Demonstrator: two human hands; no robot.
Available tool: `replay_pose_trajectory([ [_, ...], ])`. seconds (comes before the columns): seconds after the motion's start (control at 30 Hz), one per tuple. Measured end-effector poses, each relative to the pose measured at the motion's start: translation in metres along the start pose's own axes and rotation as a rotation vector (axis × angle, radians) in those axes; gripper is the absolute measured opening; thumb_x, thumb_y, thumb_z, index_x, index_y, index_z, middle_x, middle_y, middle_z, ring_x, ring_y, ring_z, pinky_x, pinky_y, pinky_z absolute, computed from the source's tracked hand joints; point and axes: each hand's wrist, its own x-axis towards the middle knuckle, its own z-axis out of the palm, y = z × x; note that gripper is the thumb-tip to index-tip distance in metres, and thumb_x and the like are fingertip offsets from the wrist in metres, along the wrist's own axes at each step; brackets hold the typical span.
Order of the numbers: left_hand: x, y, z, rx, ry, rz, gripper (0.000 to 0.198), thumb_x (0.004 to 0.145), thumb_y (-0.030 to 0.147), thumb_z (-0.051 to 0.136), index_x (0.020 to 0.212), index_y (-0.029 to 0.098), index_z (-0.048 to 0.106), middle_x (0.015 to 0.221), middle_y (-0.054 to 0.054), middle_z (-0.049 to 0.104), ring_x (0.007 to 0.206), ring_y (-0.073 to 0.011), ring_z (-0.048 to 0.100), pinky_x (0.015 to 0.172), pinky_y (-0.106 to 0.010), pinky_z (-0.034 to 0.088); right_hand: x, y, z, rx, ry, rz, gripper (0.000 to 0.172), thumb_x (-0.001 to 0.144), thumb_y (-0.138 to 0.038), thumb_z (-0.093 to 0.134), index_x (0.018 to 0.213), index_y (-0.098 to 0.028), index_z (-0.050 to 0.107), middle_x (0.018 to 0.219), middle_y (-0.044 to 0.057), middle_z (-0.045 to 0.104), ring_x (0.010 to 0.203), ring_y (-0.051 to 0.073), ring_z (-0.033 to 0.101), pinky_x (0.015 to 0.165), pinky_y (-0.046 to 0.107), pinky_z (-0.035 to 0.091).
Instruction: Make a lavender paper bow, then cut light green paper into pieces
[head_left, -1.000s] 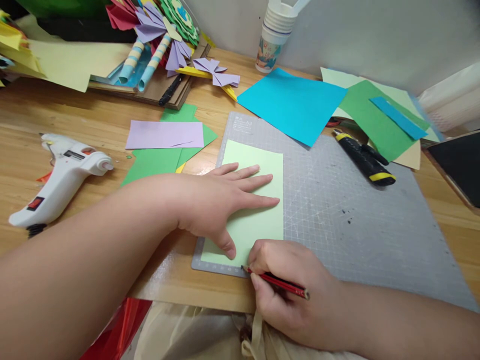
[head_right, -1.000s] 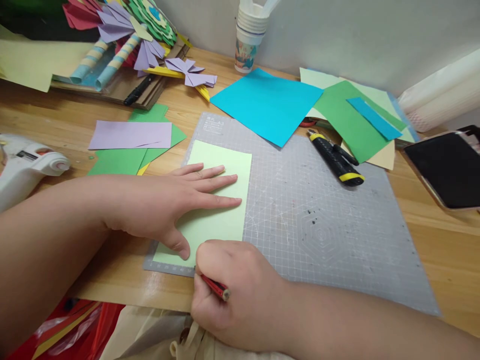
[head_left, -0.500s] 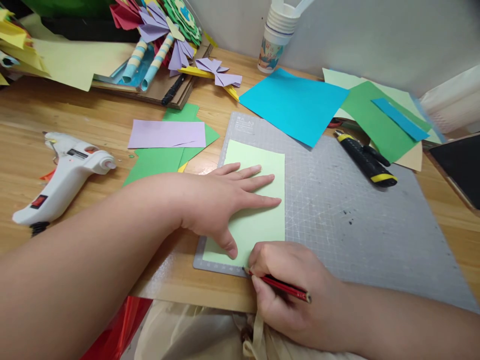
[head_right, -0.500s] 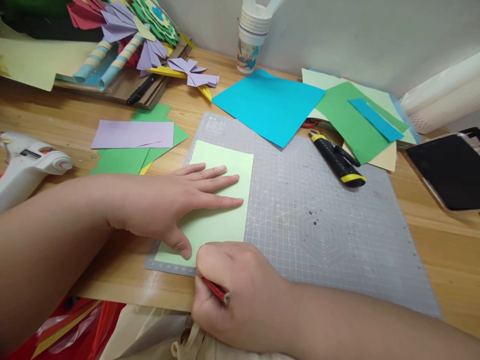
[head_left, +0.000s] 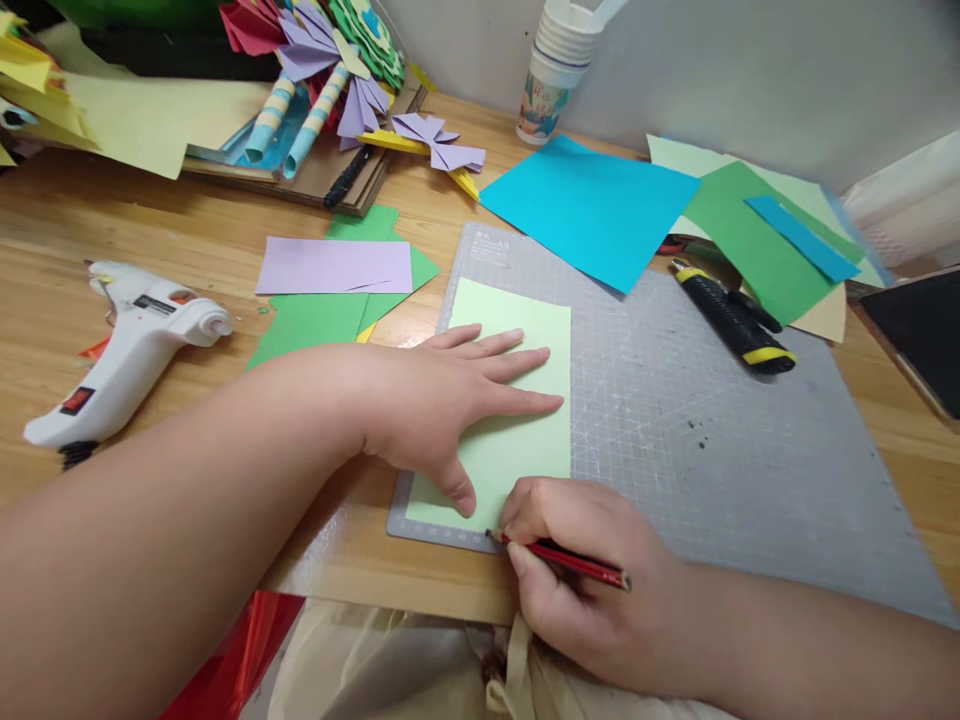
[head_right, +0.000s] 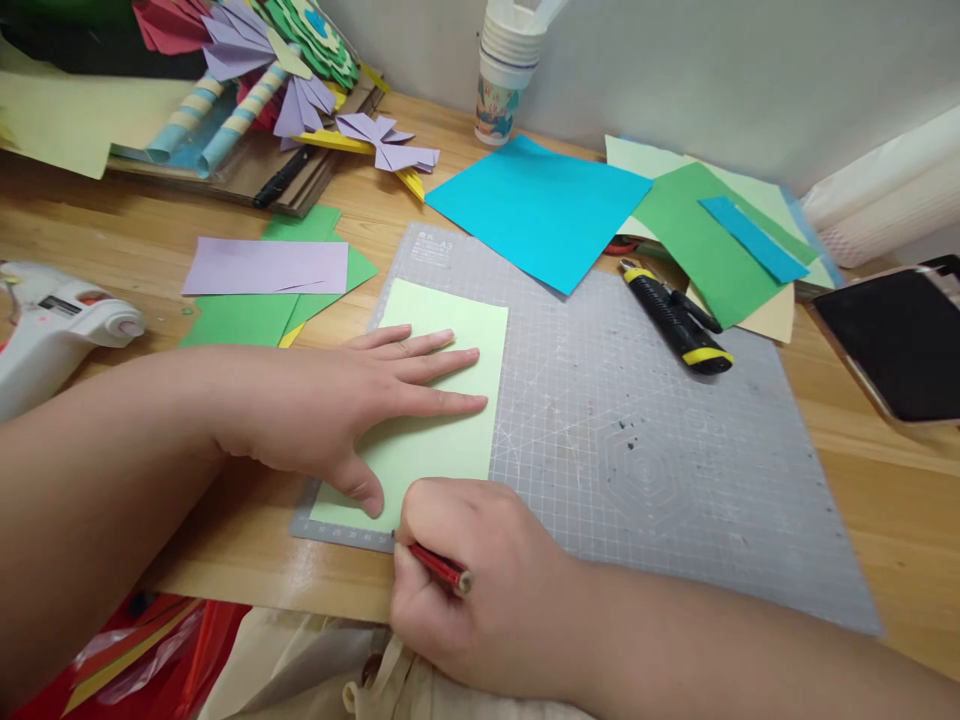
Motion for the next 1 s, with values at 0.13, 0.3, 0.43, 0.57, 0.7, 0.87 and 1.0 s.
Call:
replay_pose_trajectory([
  [0.13, 0.0004, -0.0008, 0.0011, 0.010, 0.001, 0.007, 0.108, 0.061, 0.059, 0.075, 0.151, 0.037, 0.020, 0.162, 0.002, -0.006, 0.148, -0.0335, -0.007, 0.118, -0.054, -0.003, -0.0007, 0.0013, 0.0003, -0.007, -0.007, -0.019, 0.020, 0.074, -0.004, 0.044, 0.069, -0.022, 0.036, 0.064, -0.001, 0.051, 0.057, 0.011, 0.047, 0.052, 0.024, 0.036],
  [0.3, 0.0006, -0.0006, 0.0009, 0.019, -0.005, 0.007, 0.106, 0.062, 0.061, 0.073, 0.151, 0.037, 0.020, 0.162, 0.002, -0.007, 0.148, -0.0323, -0.007, 0.118, -0.053, -0.003, -0.0006, 0.0020, 0.0001, 0.011, -0.012, -0.019, 0.020, 0.075, -0.005, 0.043, 0.070, -0.022, 0.036, 0.063, -0.002, 0.051, 0.057, 0.011, 0.047, 0.052, 0.023, 0.035],
  [0.43, 0.0002, -0.0003, 0.0004, 0.024, -0.013, 0.005, 0.107, 0.063, 0.061, 0.073, 0.151, 0.037, 0.018, 0.162, 0.001, -0.007, 0.148, -0.0317, -0.008, 0.118, -0.053, -0.003, -0.0010, 0.0021, -0.0002, 0.000, 0.010, -0.008, 0.020, 0.075, -0.005, 0.043, 0.070, -0.022, 0.036, 0.064, -0.001, 0.052, 0.057, 0.011, 0.047, 0.052, 0.024, 0.035],
  [0.57, 0.0002, 0.0011, -0.0008, 0.025, -0.017, -0.002, 0.107, 0.062, 0.060, 0.074, 0.151, 0.037, 0.018, 0.162, 0.002, -0.008, 0.148, -0.0312, -0.008, 0.118, -0.052, -0.004, -0.0009, 0.0018, -0.0011, 0.001, -0.018, -0.037, 0.020, 0.073, -0.004, 0.043, 0.069, -0.022, 0.037, 0.062, -0.002, 0.051, 0.056, 0.011, 0.045, 0.052, 0.023, 0.036],
  [0.7, 0.0009, 0.0046, -0.0034, 0.045, -0.047, -0.033, 0.108, 0.063, 0.058, 0.075, 0.151, 0.037, 0.017, 0.162, 0.002, -0.009, 0.148, -0.0302, -0.010, 0.118, -0.053, -0.002, -0.0014, 0.0016, -0.0005, 0.002, 0.011, -0.001, 0.019, 0.076, -0.006, 0.043, 0.069, -0.022, 0.037, 0.063, -0.001, 0.052, 0.056, 0.011, 0.046, 0.052, 0.024, 0.036],
  [0.87, 0.0009, 0.0064, -0.0050, 0.064, -0.057, -0.037, 0.108, 0.064, 0.057, 0.075, 0.151, 0.036, 0.016, 0.162, 0.001, -0.009, 0.148, -0.0309, -0.010, 0.118, -0.053, -0.001, -0.0013, 0.0009, 0.0004, -0.009, -0.007, -0.018, 0.019, 0.074, -0.005, 0.043, 0.068, -0.022, 0.037, 0.062, -0.002, 0.051, 0.056, 0.010, 0.045, 0.052, 0.024, 0.036],
  [1.0, 0.0011, 0.0052, -0.0040, 0.044, -0.032, -0.030, 0.107, 0.062, 0.056, 0.076, 0.151, 0.036, 0.020, 0.162, 0.001, -0.006, 0.148, -0.0330, -0.006, 0.118, -0.053, -0.001, 0.0010, 0.0005, -0.0003, 0.022, 0.002, 0.020, 0.018, 0.075, -0.006, 0.043, 0.069, -0.022, 0.037, 0.062, -0.002, 0.050, 0.055, 0.010, 0.043, 0.051, 0.023, 0.035],
])
